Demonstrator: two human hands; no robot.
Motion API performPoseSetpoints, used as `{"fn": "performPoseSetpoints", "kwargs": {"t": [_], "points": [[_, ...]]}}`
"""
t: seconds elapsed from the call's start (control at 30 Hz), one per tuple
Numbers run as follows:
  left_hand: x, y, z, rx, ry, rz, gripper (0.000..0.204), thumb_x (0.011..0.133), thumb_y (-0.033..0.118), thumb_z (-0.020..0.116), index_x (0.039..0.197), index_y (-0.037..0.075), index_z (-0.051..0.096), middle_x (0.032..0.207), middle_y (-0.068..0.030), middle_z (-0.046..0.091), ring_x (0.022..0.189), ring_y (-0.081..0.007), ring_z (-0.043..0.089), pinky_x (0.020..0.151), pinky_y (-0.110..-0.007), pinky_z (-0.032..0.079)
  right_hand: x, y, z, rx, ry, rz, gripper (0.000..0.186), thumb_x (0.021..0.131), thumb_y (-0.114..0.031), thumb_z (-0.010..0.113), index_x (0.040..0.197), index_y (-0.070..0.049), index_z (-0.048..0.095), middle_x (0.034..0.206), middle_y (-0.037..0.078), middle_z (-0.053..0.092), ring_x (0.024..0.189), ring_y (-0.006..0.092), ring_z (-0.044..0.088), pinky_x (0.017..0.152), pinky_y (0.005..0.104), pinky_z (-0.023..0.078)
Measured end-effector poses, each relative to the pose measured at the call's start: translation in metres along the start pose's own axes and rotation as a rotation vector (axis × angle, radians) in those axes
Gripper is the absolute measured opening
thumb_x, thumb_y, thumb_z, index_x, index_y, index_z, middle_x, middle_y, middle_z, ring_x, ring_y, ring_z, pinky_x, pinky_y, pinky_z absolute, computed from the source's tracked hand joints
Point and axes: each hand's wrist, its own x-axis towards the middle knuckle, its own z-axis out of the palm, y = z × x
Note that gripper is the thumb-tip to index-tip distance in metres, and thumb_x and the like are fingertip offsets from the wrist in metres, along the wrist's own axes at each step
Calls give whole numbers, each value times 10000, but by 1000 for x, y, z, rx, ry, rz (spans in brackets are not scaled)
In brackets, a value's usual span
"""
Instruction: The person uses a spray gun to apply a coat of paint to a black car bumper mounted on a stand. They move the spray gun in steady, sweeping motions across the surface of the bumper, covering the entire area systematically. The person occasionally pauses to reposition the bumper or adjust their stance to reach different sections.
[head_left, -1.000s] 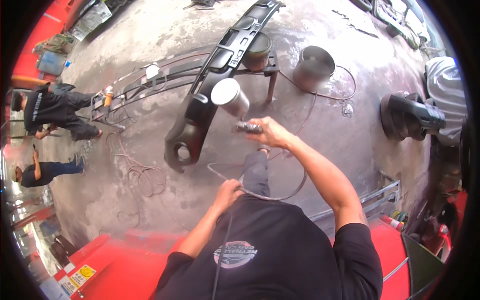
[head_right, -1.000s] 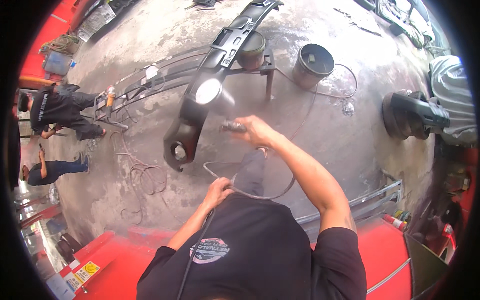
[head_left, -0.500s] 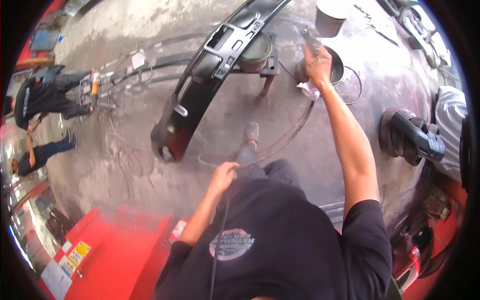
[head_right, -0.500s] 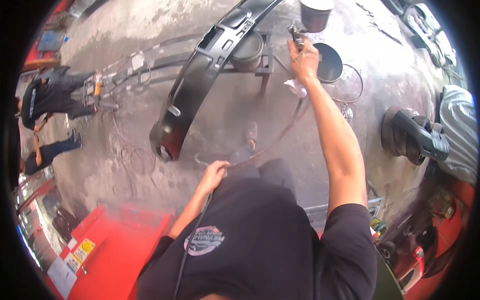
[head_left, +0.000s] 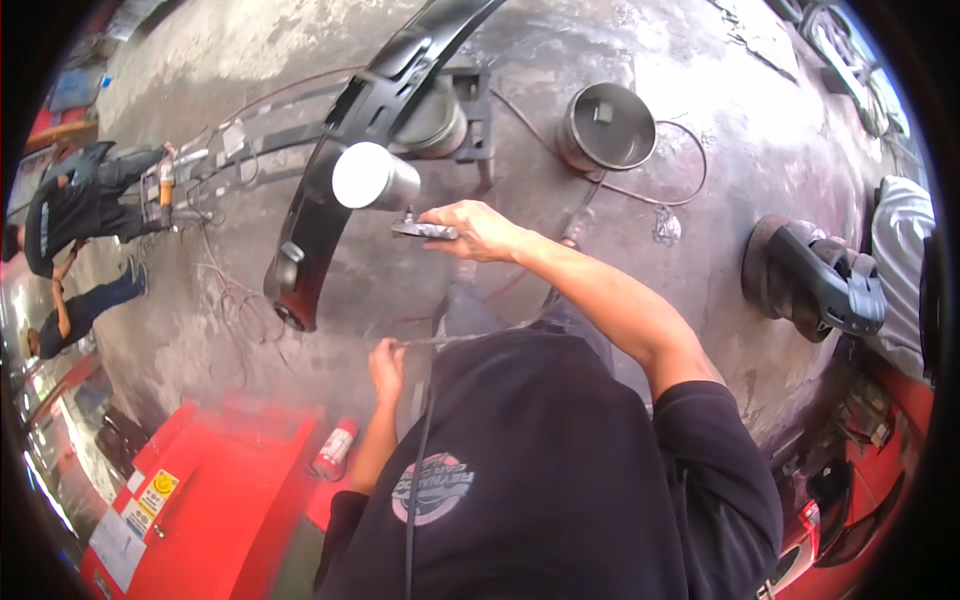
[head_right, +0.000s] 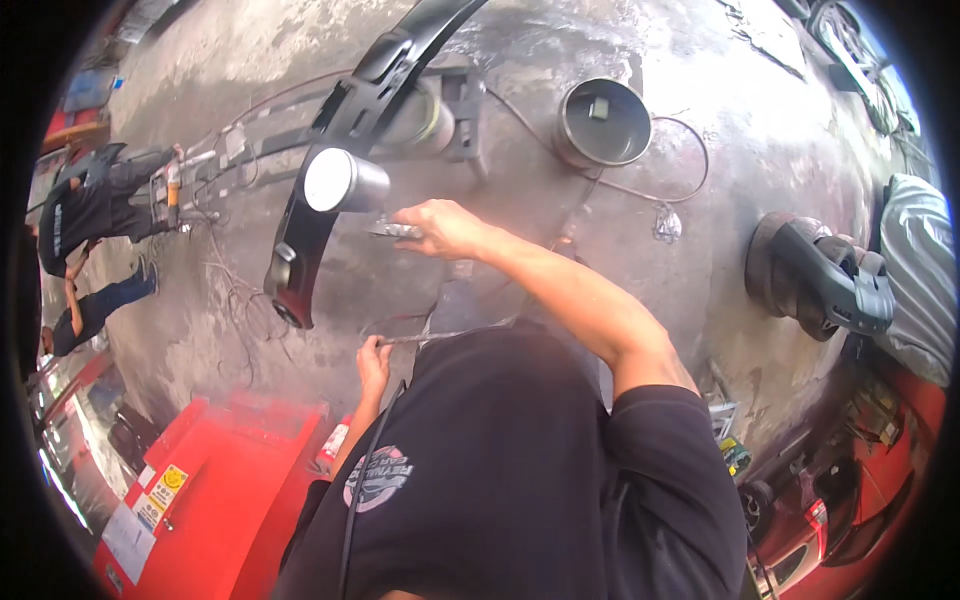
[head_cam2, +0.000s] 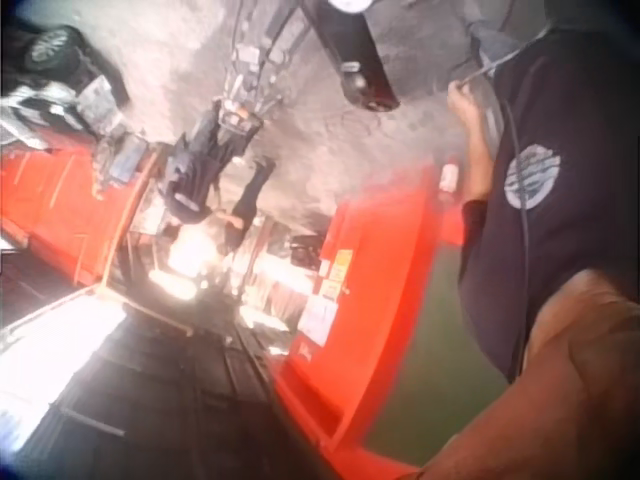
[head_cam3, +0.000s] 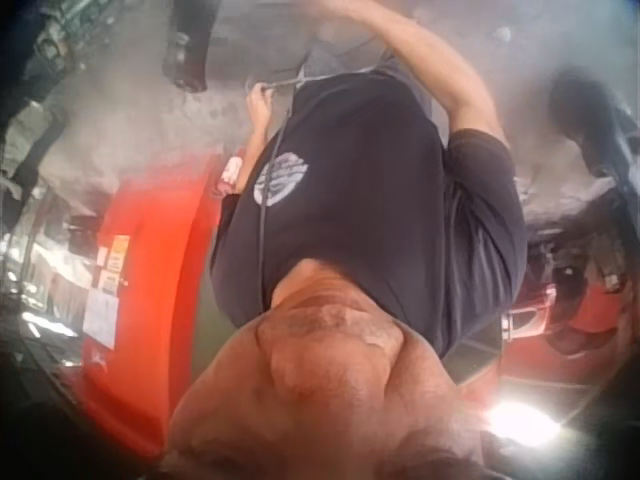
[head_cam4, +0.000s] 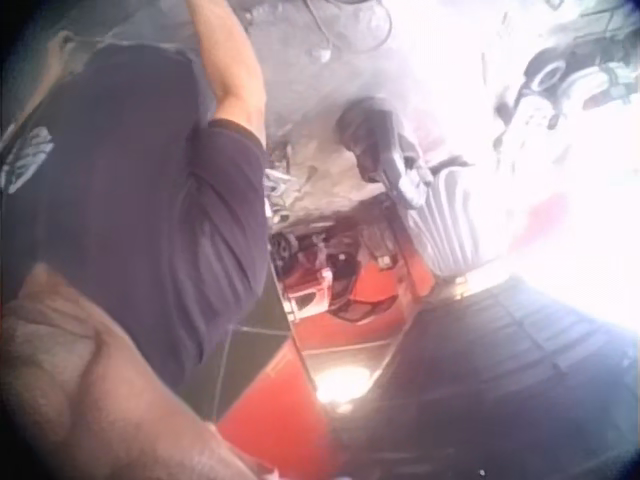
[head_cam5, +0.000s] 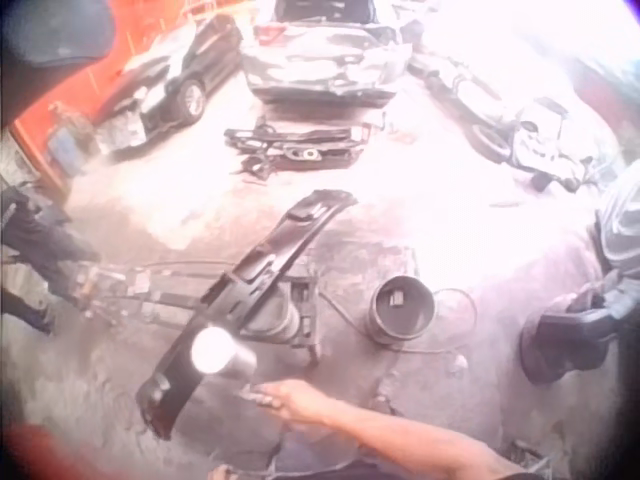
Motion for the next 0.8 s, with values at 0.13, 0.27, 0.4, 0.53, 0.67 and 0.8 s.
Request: {"fn": "performPoseSetpoints", "kwargs": {"t": [0.13,0.27,0.4,0.53,0.67,0.8], "points": [[-19,73,11,65,173,169,209,923,105,729,1110,23,683,1086,-211,705,1096,-427,621,948,-497,491,-3,61,-86,79,276,41,372,928,-288,799,1216,-64,724,1054,240,749,976,443,721,849,493,575],[-46,150,42,-79,180,69,199,934,114,721,1099,14,672,1082,-208,698,1101,-429,622,952,-492,488,-2,98,-199,299,513,211,334,934,-244,825,1201,-57,755,1096,203,780,961,302,757,899,400,569],[-54,245,46,-88,93,-63,258,955,188,748,1133,11,685,1118,-220,704,1099,-438,628,951,-492,485,8,179,-291,30,756,275,422,935,-345,807,1152,8,725,1014,228,772,908,389,756,833,453,584],[-47,287,65,-31,128,-107,304,972,285,739,1107,15,701,1132,-224,708,1091,-442,622,940,-509,478,10,208,-340,-307,945,291,379,957,-338,768,1177,-38,694,957,227,764,877,416,748,791,482,583],[-26,281,84,-35,-15,-225,317,973,303,735,1076,6,696,1116,-221,705,1060,-441,603,921,-513,472,9,203,-351,-234,800,202,332,959,-296,774,1185,-63,704,987,227,761,886,402,748,772,466,588],[17,303,103,-64,-58,-134,330,974,316,734,1032,-4,678,1040,-220,698,999,-444,581,896,-521,464,-1,177,-342,10,413,20,397,953,-309,787,1267,-72,731,1215,241,740,1052,377,741,898,441,582]]}}
